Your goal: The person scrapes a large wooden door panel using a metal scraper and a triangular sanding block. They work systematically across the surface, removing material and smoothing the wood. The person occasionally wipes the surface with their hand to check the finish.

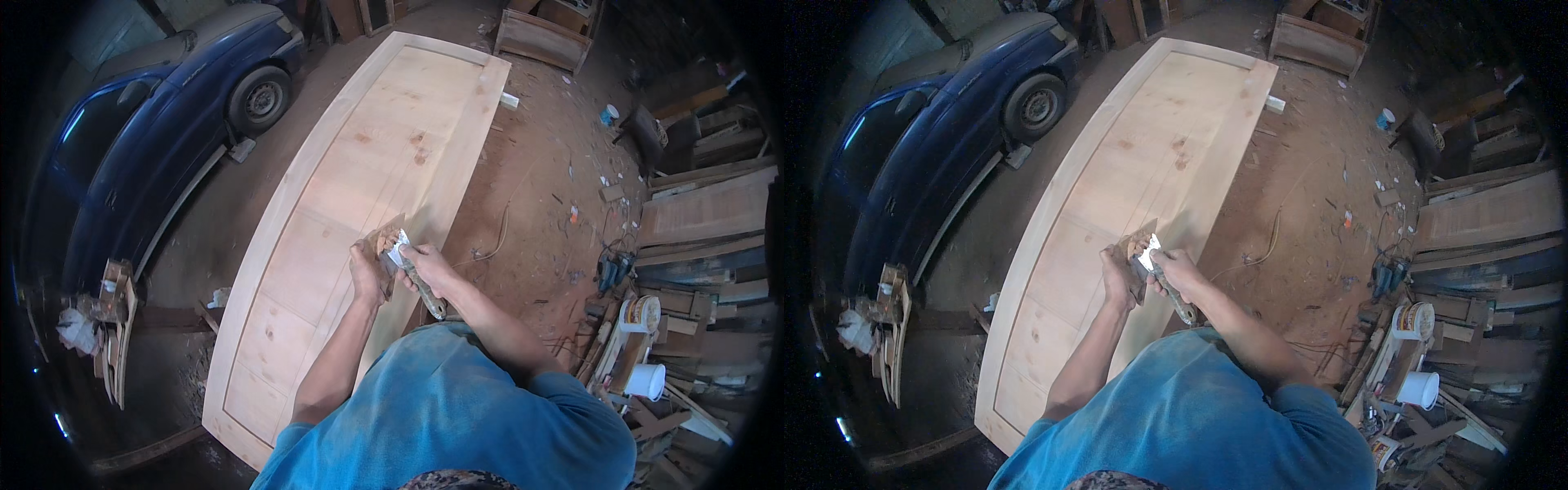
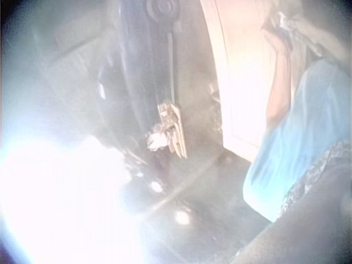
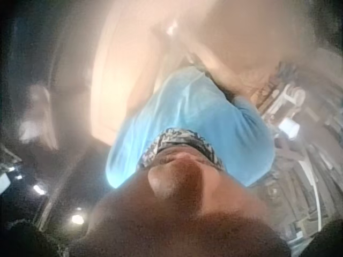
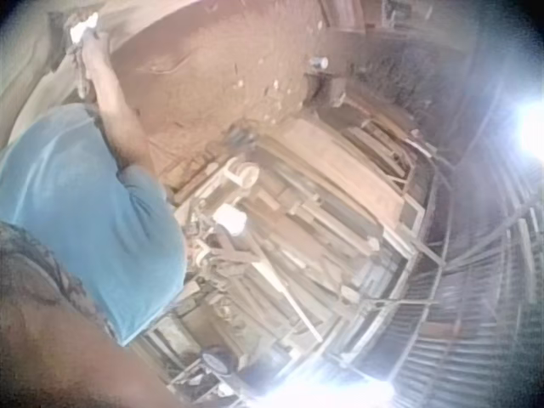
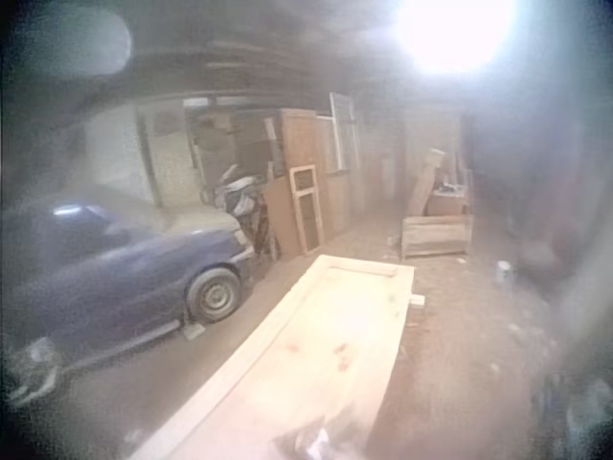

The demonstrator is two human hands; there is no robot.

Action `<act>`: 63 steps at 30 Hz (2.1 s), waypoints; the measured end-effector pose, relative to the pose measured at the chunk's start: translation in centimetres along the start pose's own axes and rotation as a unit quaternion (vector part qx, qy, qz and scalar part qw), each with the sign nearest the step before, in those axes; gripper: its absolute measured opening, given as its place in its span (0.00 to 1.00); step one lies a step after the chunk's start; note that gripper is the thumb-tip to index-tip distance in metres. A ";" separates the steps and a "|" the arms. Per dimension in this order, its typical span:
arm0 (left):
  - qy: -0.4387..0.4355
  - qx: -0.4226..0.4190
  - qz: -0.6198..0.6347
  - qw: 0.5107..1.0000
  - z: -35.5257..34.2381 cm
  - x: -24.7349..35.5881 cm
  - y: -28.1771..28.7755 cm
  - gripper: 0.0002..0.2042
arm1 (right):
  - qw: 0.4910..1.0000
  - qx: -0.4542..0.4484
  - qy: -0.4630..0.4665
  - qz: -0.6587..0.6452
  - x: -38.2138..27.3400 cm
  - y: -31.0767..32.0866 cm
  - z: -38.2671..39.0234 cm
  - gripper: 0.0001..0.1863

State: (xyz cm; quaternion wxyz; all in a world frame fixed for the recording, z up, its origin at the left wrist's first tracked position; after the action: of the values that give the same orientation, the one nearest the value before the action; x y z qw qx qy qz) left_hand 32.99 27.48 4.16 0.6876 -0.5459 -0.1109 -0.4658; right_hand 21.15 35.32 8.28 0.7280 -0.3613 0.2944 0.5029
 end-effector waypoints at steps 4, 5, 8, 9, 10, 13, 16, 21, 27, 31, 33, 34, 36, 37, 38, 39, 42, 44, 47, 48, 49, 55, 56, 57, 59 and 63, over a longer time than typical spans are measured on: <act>0.030 -0.118 0.009 0.992 -0.7 0.4 -4.2 0.28 | 1.000 0.001 0.004 -0.004 -0.6 2.3 -2.0 0.19; 0.051 -0.102 0.007 0.993 -1.3 0.3 -4.9 0.28 | 1.000 0.005 0.008 -0.010 -0.9 2.8 -2.4 0.19; 0.082 -0.111 0.021 0.990 -2.3 0.4 -7.2 0.28 | 1.000 0.003 0.014 -0.018 -1.6 4.1 -3.4 0.19; 0.097 -0.122 0.006 0.988 -2.3 0.5 -7.7 0.29 | 1.000 0.004 0.010 -0.018 -1.6 4.4 -3.6 0.19; 0.118 -0.121 -0.013 0.986 -2.4 0.4 -7.9 0.29 | 1.000 0.006 0.008 -0.017 -1.7 4.7 -3.9 0.19; 0.115 -0.074 -0.021 0.990 -3.0 0.4 -7.9 0.29 | 0.998 -0.003 -0.011 -0.056 -1.2 4.7 -4.8 0.18; 0.082 -0.099 0.018 0.992 -3.8 0.1 -8.1 0.27 | 0.994 0.012 -0.052 -0.100 -0.6 4.5 -6.0 0.17; 0.109 0.001 -0.062 0.992 -4.4 -1.8 -5.1 0.24 | 0.992 0.024 -0.025 -0.122 -2.5 4.4 -5.9 0.16; 0.127 -0.015 -0.041 0.991 -4.2 -3.1 -2.7 0.36 | 0.998 0.032 0.038 -0.036 -2.7 6.4 -2.8 0.15; 0.199 -0.116 0.074 0.970 -3.7 -5.7 -2.3 0.38 | 0.999 0.006 0.052 0.015 0.7 6.2 -3.9 0.16; 0.234 -0.325 0.233 0.886 -2.0 -5.4 -4.6 0.39 | 0.984 0.032 0.103 0.140 2.2 5.7 -3.9 0.16; 0.234 -0.200 0.163 0.937 -2.7 -6.3 -2.8 0.40 | 0.970 0.055 0.089 0.218 3.1 5.7 -3.9 0.17; 0.222 -0.023 0.077 0.972 -2.7 -6.8 -0.4 0.41 | 0.912 0.056 0.187 0.362 2.9 5.4 -2.5 0.22; 0.203 -0.004 0.051 0.978 -2.5 -6.4 -0.3 0.41 | 0.886 0.062 0.232 0.396 2.6 5.1 -1.8 0.24; 0.193 0.001 0.036 0.980 -2.3 -5.9 -0.6 0.41 | 0.854 0.073 0.282 0.432 2.2 4.8 -1.0 0.26; 0.176 -0.013 0.033 0.984 -2.0 -5.4 -1.1 0.41 | 0.844 0.062 0.284 0.450 2.2 4.6 -0.6 0.27; 0.166 0.014 -0.015 0.986 -1.6 -3.8 -1.5 0.40 | 0.788 0.055 0.287 0.542 1.4 4.4 0.2 0.30; 0.168 0.010 -0.036 0.985 -1.1 -3.1 -1.9 0.40 | 0.724 0.063 0.250 0.639 0.8 4.6 0.6 0.31; 0.178 0.023 -0.056 0.982 -0.2 -2.9 -2.0 0.38 | 0.641 0.031 0.182 0.745 -0.1 5.2 1.5 0.33; 0.180 0.037 -0.067 0.981 0.1 -3.0 -1.8 0.37 | 0.619 0.026 0.192 0.761 -0.8 5.2 2.1 0.33; 0.184 0.053 -0.085 0.978 0.4 -3.2 -1.5 0.37 | 0.597 0.021 0.202 0.776 -1.5 5.3 2.6 0.33; 0.175 -0.009 -0.080 0.981 0.5 -4.2 -2.4 0.35 | 0.600 0.017 0.211 0.771 -4.2 5.9 4.3 0.33; 0.170 -0.015 -0.078 0.982 0.2 -4.1 -2.6 0.35 | 0.611 0.027 0.215 0.761 -4.5 5.9 4.5 0.32; 0.165 -0.010 -0.080 0.983 0.0 -4.0 -2.7 0.35 | 0.637 0.028 0.200 0.744 -4.5 6.1 4.4 0.31; 0.147 -0.017 -0.049 0.988 -0.2 -3.4 -3.4 0.36 | 0.683 0.040 0.189 0.704 -4.7 6.3 4.4 0.30; 0.173 -0.018 -0.015 0.985 0.9 -2.5 -4.6 0.37 | 0.796 0.050 0.204 0.567 -5.4 6.6 4.4 0.28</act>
State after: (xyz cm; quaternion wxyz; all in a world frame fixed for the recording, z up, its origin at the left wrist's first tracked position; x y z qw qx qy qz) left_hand 28.44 29.65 5.83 0.6796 -0.4671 0.0100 -0.5655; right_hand 13.44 37.69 13.51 0.2528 -0.1866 0.6131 0.7248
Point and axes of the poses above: each hand's wrist, its own z-axis away from the middle knuckle, its own y-axis out of the back of the hand, x = y × z, the point moved 7 cm from there along -z, towards the middle knuckle, and after that the axes turned 6 degrees about z, right-handed, at the moved point
